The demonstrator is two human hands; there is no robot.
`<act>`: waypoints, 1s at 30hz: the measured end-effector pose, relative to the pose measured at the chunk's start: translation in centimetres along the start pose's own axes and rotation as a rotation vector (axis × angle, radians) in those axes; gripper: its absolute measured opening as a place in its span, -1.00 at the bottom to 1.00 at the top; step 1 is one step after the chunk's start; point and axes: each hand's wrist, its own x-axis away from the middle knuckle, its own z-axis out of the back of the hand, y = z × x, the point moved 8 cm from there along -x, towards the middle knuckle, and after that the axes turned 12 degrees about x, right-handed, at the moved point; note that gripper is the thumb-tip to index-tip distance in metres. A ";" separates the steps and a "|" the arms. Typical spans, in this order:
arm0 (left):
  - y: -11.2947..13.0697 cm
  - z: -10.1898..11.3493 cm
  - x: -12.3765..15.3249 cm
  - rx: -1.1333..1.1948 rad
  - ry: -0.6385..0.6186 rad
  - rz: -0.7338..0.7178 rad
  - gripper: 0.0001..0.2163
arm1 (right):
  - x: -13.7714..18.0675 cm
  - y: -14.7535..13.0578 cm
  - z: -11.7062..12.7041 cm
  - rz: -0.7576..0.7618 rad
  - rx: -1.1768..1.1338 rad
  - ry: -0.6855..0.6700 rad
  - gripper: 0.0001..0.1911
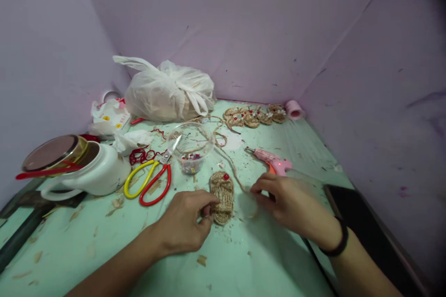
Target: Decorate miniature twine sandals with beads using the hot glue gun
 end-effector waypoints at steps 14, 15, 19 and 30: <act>-0.6 -0.6 -0.3 -0.092 -0.030 0.094 -0.86 | -0.2 -4.1 -3.2 0.051 -0.075 -0.082 -0.99; -0.6 -0.5 -0.2 -0.082 -0.022 0.094 -0.84 | -0.2 -3.8 -3.2 0.045 -0.048 -0.098 -0.97; -1.4 0.4 -0.1 0.047 0.008 0.145 -0.69 | 0.0 -1.9 -3.0 -0.051 0.062 -0.134 -0.87; -3.8 0.8 -0.3 0.271 0.162 0.407 -0.78 | -0.4 -1.0 -3.9 -0.208 -0.259 -0.140 -0.78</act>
